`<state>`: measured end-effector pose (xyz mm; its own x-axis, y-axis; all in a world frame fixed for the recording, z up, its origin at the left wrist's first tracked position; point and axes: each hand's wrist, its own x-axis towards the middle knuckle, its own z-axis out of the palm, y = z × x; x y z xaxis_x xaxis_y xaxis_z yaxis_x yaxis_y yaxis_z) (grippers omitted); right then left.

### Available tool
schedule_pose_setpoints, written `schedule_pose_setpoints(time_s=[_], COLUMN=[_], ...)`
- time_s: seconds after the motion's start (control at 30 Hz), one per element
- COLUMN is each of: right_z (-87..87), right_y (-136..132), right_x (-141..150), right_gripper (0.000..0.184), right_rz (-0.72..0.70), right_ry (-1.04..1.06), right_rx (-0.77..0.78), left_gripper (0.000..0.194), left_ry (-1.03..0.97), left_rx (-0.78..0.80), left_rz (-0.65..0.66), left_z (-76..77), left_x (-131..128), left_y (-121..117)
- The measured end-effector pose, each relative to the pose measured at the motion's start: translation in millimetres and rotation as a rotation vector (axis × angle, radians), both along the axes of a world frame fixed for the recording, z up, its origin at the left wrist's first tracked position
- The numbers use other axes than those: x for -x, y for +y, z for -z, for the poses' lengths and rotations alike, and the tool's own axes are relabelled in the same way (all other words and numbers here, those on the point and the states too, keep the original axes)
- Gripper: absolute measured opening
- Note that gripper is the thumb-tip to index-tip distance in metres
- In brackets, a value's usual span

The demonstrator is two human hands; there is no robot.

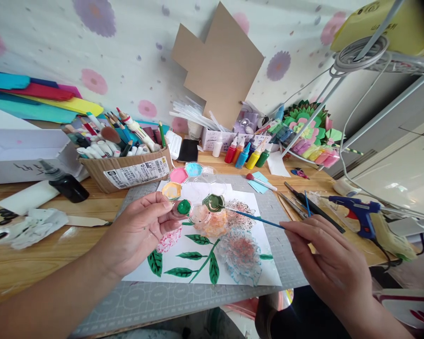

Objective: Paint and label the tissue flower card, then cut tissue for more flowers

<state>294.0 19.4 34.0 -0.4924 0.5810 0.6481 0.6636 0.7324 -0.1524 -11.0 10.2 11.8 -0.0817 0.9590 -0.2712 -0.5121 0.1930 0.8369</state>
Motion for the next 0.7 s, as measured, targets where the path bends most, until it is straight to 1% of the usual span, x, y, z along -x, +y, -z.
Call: schedule_pose_setpoints(time_s=[0.13,0.33,0.5,0.7], right_z=[-2.4,-4.4,-1.2,0.6], right_y=[-2.0,-4.7,-0.7,3.0], right_x=[-3.3,3.7,12.8,6.7], right_gripper=[0.021,0.020,0.020,0.022], right_rz=[0.007,0.054,0.000,-0.029], right_ry=[-0.007,0.100,0.070,0.089], right_rx=[0.012,0.033,0.007,0.011], left_gripper=[0.020,0.019,0.017,0.017], left_ry=[0.001,0.008,0.008,-0.028], left_rx=[0.000,0.015,0.001,0.014], left_rz=[0.021,0.024,0.039,0.037], left_z=[-0.7,1.4,1.6,1.3], left_x=[0.3,-0.9,0.2,1.4], left_y=[-0.2,0.7,-1.0,-0.5])
